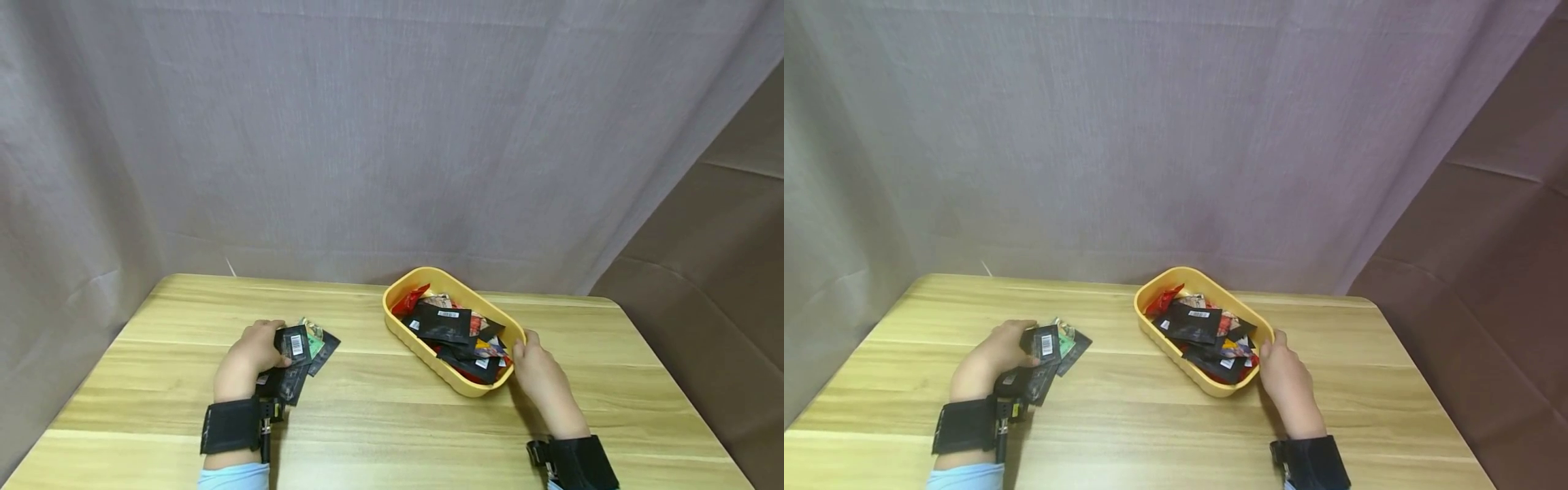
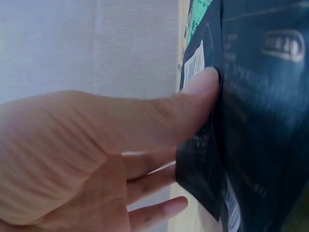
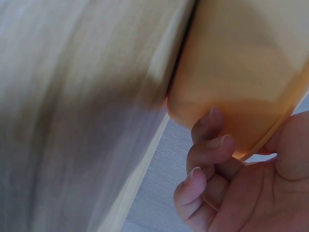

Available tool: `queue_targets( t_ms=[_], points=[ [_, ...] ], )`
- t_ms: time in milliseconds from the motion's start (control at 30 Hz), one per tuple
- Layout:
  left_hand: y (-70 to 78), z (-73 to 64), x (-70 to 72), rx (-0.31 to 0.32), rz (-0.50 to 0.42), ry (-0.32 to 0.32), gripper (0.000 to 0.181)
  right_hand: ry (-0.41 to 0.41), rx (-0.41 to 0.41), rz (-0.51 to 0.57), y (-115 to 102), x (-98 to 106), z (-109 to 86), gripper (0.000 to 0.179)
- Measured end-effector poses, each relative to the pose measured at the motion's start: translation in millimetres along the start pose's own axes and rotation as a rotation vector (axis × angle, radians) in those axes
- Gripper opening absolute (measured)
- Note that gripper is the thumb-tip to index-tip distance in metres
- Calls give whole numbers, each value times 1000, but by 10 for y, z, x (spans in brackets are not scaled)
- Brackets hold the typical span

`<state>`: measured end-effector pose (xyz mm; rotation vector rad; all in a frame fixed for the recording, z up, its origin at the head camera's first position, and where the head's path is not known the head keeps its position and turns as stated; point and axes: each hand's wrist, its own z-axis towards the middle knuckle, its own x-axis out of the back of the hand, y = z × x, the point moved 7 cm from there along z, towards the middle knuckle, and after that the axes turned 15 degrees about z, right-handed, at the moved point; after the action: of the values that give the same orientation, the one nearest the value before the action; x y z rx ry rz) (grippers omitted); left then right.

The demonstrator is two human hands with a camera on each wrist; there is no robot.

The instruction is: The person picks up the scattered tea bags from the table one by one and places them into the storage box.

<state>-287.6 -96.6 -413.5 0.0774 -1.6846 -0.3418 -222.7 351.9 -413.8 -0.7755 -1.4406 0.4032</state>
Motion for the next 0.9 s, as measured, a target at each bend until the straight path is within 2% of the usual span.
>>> queue_targets(
  t_ms=[300, 467, 600, 667, 733, 900],
  points=[
    [24, -15, 124, 16, 107, 134, 71, 1, -12, 0, 6, 6, 6, 55],
    [40, -15, 204, 29, 88, 159, 52, 4, -11, 3, 10, 12, 4, 55],
    [148, -17, 272, 28, 52, 190, 31, 9, -8, 2, 24, 18, 4, 55],
    [244, -14, 317, 15, 48, 244, 26, 9, -7, 5, 28, 18, 1, 55],
    [368, -10, 360, -10, 37, 323, 24, 7, -9, 8, 30, 14, 1, 55],
    [804, -37, 436, -132, -31, 582, 21, 2, -16, 11, 18, 8, 4, 56]
  ],
)
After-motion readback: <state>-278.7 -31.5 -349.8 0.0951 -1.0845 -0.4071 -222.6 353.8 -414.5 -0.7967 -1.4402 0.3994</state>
